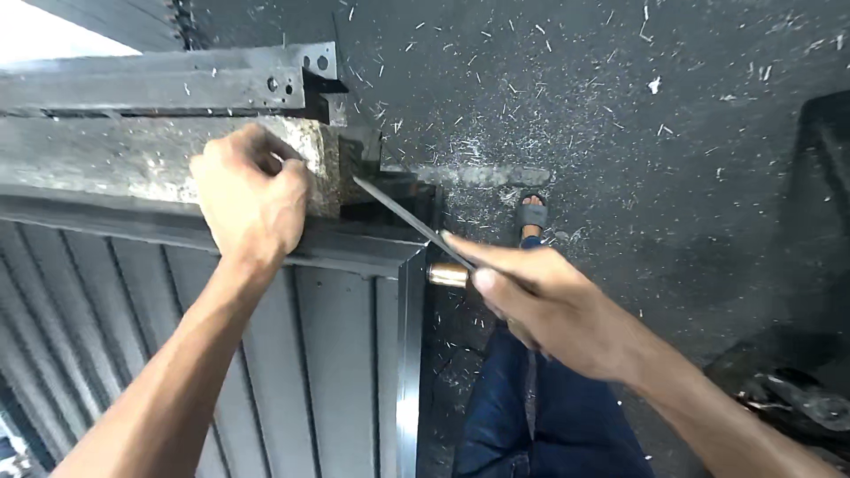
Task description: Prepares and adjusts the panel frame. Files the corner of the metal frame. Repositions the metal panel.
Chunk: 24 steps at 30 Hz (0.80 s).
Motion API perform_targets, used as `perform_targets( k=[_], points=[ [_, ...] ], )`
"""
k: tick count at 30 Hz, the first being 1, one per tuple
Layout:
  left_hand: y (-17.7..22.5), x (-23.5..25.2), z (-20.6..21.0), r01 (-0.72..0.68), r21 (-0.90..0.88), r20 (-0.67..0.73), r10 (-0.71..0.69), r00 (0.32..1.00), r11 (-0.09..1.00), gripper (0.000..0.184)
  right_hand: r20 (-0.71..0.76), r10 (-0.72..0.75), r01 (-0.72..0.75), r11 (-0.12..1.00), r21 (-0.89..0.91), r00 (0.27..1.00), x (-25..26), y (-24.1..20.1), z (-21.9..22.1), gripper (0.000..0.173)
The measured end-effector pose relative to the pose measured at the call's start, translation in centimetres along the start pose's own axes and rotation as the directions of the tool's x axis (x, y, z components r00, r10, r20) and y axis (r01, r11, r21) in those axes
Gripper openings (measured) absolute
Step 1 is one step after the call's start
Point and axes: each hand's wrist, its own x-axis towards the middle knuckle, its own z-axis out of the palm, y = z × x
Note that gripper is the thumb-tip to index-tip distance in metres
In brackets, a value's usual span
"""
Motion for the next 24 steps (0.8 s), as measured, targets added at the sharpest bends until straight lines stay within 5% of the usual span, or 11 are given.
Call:
perform_targets(
  k=[11, 14, 19, 21, 24],
  points=[
    [-0.9, 0.7, 0.6, -0.006, -0.020, 0.015, 0.006, 1.000, 1.000, 0.022, -0.015, -0.051, 0.052, 0.992, 0.112, 0.999, 0.5, 4.8, -0.1, 0.045],
    [-0.9, 1.2, 0.9, -0.001, -0.028, 0.008, 0.001, 1.000, 1.000, 0.023, 0.034, 0.008, -0.019, 0.943, 0.331, 0.999, 0.3, 6.1, 0.6, 0.045],
    [-0.8, 0.8, 0.6, -0.084, -0.076, -0.005, 0.084, 0.996, 0.994, 0.021, 0.188, -0.106, -0.056, 0.718, 0.693, 0.977, 5.6, 6.8, 1.3, 0.045],
    [-1.2, 1.0, 0.8, -0.115, -0.123, -0.022, 0.114, 0.993, 0.986, 0.019, 0.224, -0.046, -0.100, 0.795, 0.598, 0.974, 4.2, 10.1, 1.4, 0.046],
    [-1.5, 1.0, 0.7, -0.152, -0.152, -0.006, 0.153, 0.988, 0.976, 0.018, -0.001, 0.203, -0.202, 0.976, 0.086, 0.979, 2.2, 16.8, 3.1, 0.053]
  ],
)
